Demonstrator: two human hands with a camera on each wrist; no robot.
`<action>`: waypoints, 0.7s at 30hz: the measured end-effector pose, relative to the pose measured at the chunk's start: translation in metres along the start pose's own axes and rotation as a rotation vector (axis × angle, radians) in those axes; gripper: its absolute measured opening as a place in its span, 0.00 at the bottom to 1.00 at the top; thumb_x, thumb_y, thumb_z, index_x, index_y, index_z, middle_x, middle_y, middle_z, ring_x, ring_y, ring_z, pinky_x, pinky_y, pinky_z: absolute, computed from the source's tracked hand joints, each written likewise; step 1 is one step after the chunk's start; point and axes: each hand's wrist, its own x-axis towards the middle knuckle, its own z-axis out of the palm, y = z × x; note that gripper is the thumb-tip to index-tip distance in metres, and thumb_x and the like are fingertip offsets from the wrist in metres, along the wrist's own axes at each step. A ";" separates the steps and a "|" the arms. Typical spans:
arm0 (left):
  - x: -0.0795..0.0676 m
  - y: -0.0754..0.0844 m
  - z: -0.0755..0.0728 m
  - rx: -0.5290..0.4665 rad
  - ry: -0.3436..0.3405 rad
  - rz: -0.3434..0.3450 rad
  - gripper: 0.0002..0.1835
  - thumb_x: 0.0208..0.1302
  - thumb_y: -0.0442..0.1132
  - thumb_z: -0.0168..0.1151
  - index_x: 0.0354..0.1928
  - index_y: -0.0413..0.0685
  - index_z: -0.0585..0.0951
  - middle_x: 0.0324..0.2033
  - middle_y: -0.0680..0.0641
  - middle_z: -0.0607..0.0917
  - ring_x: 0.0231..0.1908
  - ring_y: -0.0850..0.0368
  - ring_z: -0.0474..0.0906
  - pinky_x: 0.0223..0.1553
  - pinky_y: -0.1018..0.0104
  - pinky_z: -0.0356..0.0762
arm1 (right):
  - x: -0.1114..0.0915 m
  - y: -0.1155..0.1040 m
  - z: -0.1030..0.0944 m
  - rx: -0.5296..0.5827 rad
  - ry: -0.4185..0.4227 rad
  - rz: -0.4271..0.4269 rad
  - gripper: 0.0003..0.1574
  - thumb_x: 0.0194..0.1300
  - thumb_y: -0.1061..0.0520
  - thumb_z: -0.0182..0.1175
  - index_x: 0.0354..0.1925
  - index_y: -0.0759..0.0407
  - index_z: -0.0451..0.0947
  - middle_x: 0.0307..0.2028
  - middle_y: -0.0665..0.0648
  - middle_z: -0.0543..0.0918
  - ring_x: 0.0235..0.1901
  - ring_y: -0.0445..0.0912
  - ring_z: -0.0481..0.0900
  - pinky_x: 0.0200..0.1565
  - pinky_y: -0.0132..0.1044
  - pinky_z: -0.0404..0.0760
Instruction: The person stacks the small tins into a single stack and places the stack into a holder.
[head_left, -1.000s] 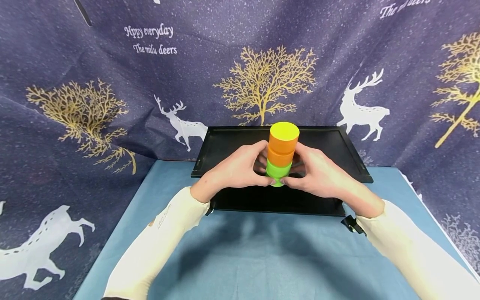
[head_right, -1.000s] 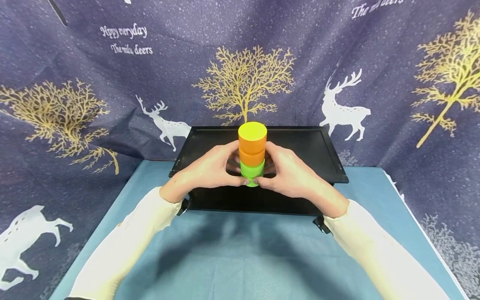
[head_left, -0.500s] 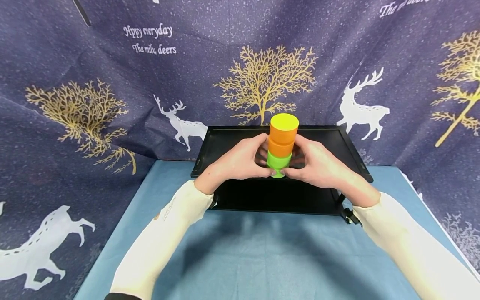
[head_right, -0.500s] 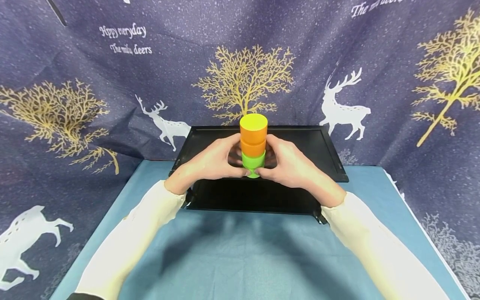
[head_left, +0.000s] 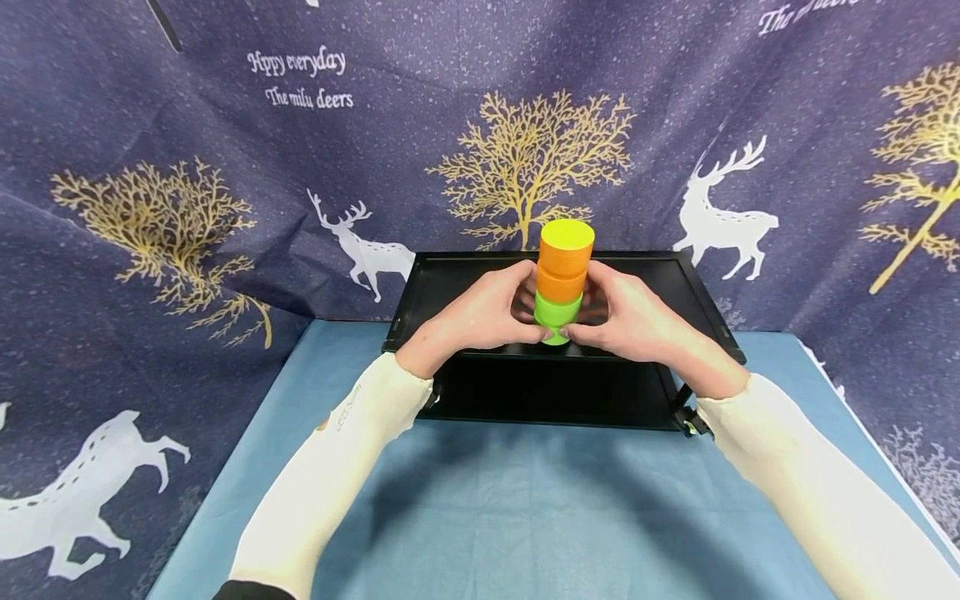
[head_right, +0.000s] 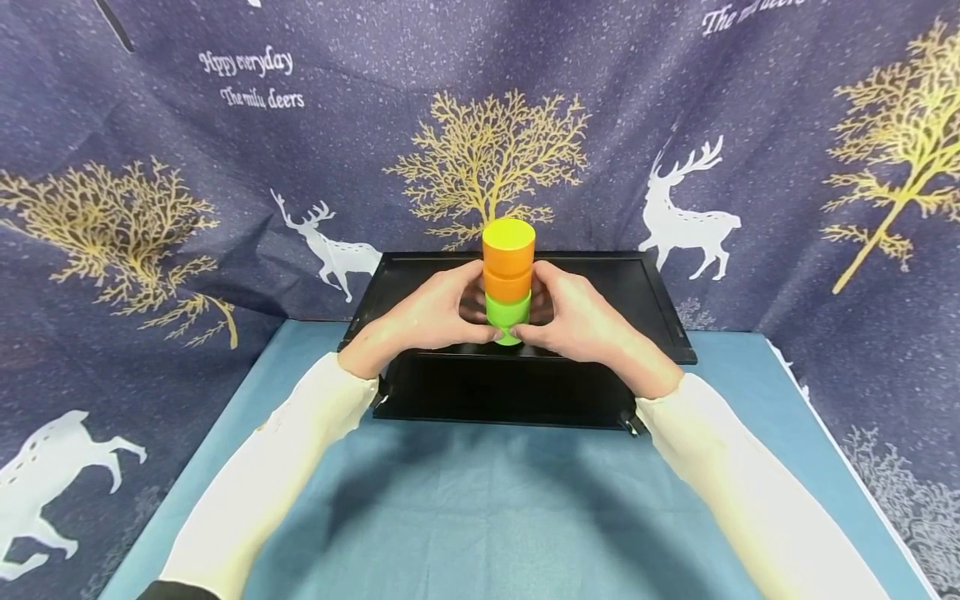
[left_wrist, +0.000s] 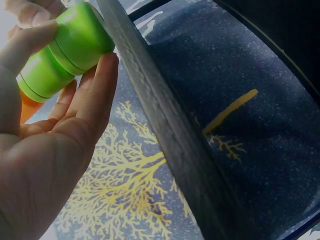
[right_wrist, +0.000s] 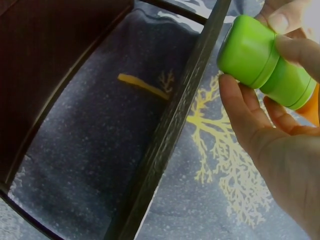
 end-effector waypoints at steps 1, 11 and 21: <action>0.001 -0.001 0.000 0.003 0.002 -0.002 0.30 0.62 0.35 0.78 0.63 0.46 0.74 0.51 0.49 0.83 0.49 0.59 0.85 0.51 0.68 0.85 | 0.001 0.000 0.000 -0.001 0.002 0.004 0.41 0.61 0.62 0.78 0.68 0.60 0.70 0.55 0.60 0.82 0.49 0.51 0.86 0.55 0.46 0.87; 0.007 -0.005 -0.001 -0.006 0.008 -0.027 0.30 0.62 0.35 0.78 0.62 0.45 0.74 0.50 0.48 0.84 0.49 0.58 0.85 0.52 0.68 0.85 | 0.006 0.007 0.001 0.041 0.001 0.027 0.43 0.62 0.63 0.77 0.70 0.61 0.68 0.57 0.61 0.81 0.52 0.52 0.86 0.54 0.45 0.87; 0.012 -0.013 0.001 0.002 0.006 -0.052 0.31 0.62 0.35 0.78 0.64 0.45 0.73 0.52 0.48 0.84 0.50 0.58 0.85 0.52 0.68 0.85 | 0.011 0.015 0.003 0.024 0.007 0.048 0.42 0.63 0.64 0.77 0.70 0.62 0.68 0.57 0.62 0.81 0.52 0.54 0.86 0.53 0.45 0.88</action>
